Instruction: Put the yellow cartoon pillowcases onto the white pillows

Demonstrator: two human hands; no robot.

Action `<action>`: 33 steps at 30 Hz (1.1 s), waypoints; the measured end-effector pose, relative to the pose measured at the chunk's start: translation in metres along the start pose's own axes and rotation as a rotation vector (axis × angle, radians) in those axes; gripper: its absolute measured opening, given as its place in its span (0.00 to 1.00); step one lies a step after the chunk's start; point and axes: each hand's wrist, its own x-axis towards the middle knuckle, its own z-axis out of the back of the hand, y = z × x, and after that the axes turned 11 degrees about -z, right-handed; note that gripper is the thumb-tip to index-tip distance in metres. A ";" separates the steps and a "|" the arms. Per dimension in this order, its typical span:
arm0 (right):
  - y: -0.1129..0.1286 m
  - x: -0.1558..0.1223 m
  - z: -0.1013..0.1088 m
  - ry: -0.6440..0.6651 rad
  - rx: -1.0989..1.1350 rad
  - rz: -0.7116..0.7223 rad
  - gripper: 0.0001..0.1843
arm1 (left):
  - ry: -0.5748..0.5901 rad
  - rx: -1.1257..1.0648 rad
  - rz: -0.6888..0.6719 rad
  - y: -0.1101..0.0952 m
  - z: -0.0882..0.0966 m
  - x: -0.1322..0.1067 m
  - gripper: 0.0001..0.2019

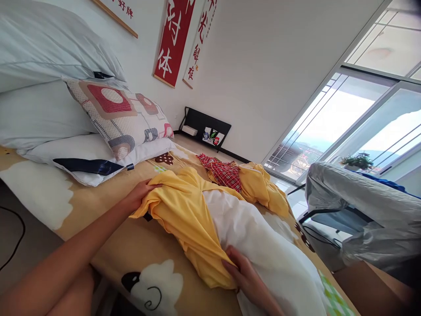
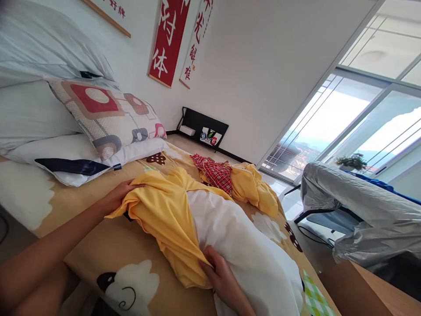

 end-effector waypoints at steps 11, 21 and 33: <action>-0.008 -0.004 0.033 -0.122 -0.441 -0.191 0.16 | 0.370 0.751 -0.109 0.021 0.031 0.000 0.21; 0.006 -0.009 0.021 -0.017 -0.495 -0.155 0.12 | 0.235 0.771 -0.256 0.002 0.057 0.008 0.27; 0.005 -0.023 0.019 -0.029 -0.352 -0.009 0.19 | 0.473 0.808 -0.048 -0.007 0.060 -0.018 0.19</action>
